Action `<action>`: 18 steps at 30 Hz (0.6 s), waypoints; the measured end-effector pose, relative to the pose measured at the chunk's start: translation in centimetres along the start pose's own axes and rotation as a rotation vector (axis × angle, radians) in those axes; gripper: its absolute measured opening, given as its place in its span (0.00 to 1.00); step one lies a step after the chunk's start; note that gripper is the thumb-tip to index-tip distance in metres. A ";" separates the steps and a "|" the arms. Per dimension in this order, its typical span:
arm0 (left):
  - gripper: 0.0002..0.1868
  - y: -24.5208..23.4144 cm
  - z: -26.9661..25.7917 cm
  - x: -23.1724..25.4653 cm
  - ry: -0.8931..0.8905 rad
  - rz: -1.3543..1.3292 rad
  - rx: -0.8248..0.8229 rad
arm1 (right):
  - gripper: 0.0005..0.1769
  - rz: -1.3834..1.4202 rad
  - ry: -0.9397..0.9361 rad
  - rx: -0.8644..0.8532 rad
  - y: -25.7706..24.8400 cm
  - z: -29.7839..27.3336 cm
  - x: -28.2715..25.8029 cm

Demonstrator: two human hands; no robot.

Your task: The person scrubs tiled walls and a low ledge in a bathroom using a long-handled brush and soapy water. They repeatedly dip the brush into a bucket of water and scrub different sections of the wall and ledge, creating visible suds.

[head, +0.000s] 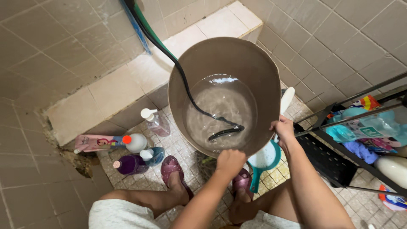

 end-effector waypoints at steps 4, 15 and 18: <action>0.10 -0.1 -0.3 0.3 -0.032 -0.040 -0.009 | 0.26 -0.014 -0.035 -0.033 0.9 -1.5 -1.4; 0.05 -0.8 -3.0 -1.8 0.200 -0.014 0.052 | 0.28 -0.028 -0.087 -0.078 4.6 -2.8 -3.1; 0.05 -1.5 -4.0 -2.8 0.213 0.030 0.017 | 0.31 -0.047 -0.050 -0.038 6.1 -2.7 -2.9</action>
Point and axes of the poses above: each hand's wrist, its own z-axis towards the middle knuckle, its own y-axis out of the palm, x = y × z, the point moved 6 cm from there along z, towards the middle knuckle, and after that the axes turned 4 degrees about -z, right-handed, at the moved point
